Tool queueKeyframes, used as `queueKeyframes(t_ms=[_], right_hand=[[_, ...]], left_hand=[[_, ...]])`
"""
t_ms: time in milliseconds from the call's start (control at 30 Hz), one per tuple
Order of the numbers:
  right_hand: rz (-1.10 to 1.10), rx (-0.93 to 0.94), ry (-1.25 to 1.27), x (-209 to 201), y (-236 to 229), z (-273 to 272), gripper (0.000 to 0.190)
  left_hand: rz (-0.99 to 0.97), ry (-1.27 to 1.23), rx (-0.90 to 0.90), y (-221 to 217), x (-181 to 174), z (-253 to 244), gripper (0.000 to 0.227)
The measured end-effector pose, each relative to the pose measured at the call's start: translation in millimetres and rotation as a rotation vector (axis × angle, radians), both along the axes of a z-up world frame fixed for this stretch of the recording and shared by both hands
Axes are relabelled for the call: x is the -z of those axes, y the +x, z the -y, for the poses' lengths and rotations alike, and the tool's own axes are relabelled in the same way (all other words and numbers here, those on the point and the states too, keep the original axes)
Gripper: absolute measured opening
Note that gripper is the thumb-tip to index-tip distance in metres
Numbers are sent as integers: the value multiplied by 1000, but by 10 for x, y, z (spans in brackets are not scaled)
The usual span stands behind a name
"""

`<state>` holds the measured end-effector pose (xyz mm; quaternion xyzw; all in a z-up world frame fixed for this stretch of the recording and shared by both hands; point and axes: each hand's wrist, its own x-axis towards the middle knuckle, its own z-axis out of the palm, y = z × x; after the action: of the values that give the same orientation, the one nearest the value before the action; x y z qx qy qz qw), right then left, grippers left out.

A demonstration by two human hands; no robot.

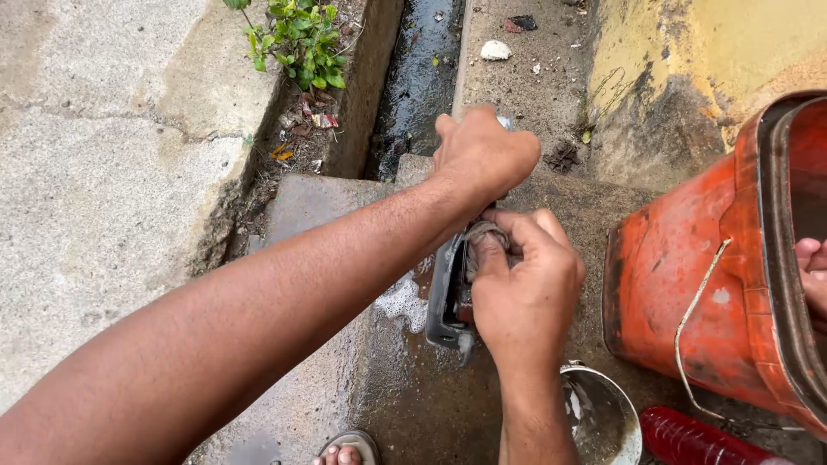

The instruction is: Cleaning a car's clutch pressure plate using a spray bottle and a cloth.

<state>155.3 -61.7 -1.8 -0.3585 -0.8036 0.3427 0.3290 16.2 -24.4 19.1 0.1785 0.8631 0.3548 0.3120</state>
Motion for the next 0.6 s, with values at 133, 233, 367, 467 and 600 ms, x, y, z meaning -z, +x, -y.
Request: queueKeyframes(t_ms=[133, 233, 367, 467, 600], right_hand=[[176, -83, -90, -36, 316, -50, 22], [158, -218, -196, 75, 372, -150, 22], [-21, -29, -112, 77, 213, -83, 15], [116, -97, 34, -53, 342, 31, 16], [368, -146, -65, -215, 389, -64, 22]], left_hand=[[52, 38, -33, 121, -131, 51, 61], [28, -7, -34, 181, -123, 58, 57], [18, -13, -21, 234, -99, 40, 56], [38, -8, -19, 214, -141, 105, 54], [46, -25, -31, 219, -181, 91, 58]])
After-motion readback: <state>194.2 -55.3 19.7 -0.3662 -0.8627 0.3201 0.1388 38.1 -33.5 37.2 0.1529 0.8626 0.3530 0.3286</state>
